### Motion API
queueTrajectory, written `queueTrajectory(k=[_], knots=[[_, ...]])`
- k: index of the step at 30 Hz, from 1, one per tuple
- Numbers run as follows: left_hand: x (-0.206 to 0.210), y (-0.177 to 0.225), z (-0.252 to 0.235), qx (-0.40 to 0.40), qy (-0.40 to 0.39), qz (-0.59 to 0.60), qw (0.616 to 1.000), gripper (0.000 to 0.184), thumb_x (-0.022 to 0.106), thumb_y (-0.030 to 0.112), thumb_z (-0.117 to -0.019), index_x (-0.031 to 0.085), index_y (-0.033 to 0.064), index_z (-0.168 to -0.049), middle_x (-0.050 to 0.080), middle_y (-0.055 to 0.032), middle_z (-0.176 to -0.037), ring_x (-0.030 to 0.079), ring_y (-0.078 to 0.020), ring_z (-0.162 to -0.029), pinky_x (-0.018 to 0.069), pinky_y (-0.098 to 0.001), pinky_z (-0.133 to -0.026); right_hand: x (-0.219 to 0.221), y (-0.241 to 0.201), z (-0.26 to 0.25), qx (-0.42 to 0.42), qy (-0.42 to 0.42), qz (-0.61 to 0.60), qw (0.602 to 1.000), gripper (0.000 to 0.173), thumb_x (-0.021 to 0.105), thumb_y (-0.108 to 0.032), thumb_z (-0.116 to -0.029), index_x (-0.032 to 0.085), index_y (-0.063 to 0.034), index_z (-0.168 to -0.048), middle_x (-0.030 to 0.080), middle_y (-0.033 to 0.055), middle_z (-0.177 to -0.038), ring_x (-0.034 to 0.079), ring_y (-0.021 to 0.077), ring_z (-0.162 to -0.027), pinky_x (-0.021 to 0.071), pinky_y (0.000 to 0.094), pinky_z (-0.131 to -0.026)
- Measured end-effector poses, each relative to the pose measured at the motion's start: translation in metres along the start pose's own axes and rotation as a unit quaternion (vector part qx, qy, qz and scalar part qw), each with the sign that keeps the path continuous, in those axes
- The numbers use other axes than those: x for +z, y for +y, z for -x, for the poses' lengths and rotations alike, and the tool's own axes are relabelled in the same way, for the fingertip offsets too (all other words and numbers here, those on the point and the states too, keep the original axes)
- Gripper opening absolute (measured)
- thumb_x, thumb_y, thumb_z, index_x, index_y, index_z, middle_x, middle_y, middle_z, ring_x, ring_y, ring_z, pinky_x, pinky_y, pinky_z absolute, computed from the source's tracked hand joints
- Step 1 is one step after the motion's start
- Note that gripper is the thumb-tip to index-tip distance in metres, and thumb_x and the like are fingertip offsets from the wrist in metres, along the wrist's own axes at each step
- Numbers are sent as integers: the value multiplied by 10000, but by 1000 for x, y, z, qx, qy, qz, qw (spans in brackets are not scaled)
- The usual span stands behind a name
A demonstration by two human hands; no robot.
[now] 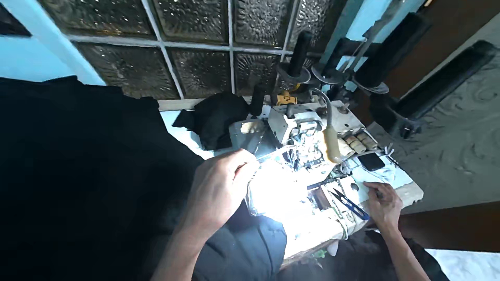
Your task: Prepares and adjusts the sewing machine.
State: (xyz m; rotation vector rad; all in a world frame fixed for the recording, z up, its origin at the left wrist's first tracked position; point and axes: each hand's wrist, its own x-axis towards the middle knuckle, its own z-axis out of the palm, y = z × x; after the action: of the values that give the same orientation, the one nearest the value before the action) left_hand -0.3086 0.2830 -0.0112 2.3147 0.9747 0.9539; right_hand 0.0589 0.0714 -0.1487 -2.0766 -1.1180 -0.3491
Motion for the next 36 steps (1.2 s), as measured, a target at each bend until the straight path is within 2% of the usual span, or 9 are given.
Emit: queueTrajectory(k=[6,9,13,16,19,23,26,30,36], knots=[[7,-10,0,35,15,34,999,155,596,182,-967,725,98,-954,645,56,-777,566,30,-645,482,-164,-604,-1,-1,-1,22,-9,-21,999,248,542,8,-914,758,51,-1027,706,276,-1045,673,427,-962,522,559,-850],[2,-19,-2,9,0,69,998,174,603,207,-957,721,87,-1002,670,78,-791,611,61,-686,514,-134,-644,-14,-14,-4,55,-11,-110,992,227,543,-14,-955,720,71,-1069,698,203,-1035,659,182,-896,543,310,-819],[-8,-26,-3,-16,3,124,992,170,590,151,-962,718,73,-1044,666,120,-780,581,93,-666,481,-83,-627,-32,-84,-16,-28,33,-172,984,214,570,-76,-953,734,43,-1024,700,137,-1053,657,110,-1031,527,272,-949],[-11,-32,-5,-2,39,180,983,150,595,160,-979,711,106,-1056,654,129,-788,585,55,-659,493,-101,-614,-33,-106,-48,-59,33,-160,985,260,554,-132,-994,716,27,-1120,690,171,-1110,670,200,-1017,548,383,-897],[-11,-33,-8,-12,77,220,972,159,553,134,-994,701,135,-1055,605,148,-747,525,45,-604,443,-107,-557,-20,-89,-106,35,5,-157,987,344,468,-191,-1062,633,35,-1260,618,230,-1231,656,263,-1010,552,433,-899],[-9,-26,-7,-32,90,165,982,145,580,123,-990,695,56,-1049,590,111,-747,519,65,-612,429,-101,-565,13,-64,-156,141,-169,-57,974,488,423,-336,-1109,642,75,-1257,644,338,-1218,613,496,-1168,418,684,-1011],[-8,-22,-6,-30,87,169,981,136,588,99,-986,706,52,-1038,598,101,-742,509,68,-609,416,-93,-559,27,-55,-159,189,-264,-125,938,540,295,-398,-1126,539,23,-1361,609,219,-1251,628,272,-1087,539,460,-918],[-10,-23,-7,-22,84,175,981,136,590,124,-1002,705,62,-1041,589,102,-734,495,66,-593,397,-86,-541,23,-74,-155,218,-284,-192,914,412,260,-242,-1137,478,-10,-1398,578,95,-1205,576,58,-1022,494,219,-884],[-10,-24,-6,-25,89,180,979,127,596,122,-1002,706,69,-1036,591,102,-728,491,66,-586,380,-79,-527,44,-62,-139,160,-196,-276,927,335,345,-104,-1102,469,26,-1385,563,84,-1187,551,-7,-1032,477,172,-905]])
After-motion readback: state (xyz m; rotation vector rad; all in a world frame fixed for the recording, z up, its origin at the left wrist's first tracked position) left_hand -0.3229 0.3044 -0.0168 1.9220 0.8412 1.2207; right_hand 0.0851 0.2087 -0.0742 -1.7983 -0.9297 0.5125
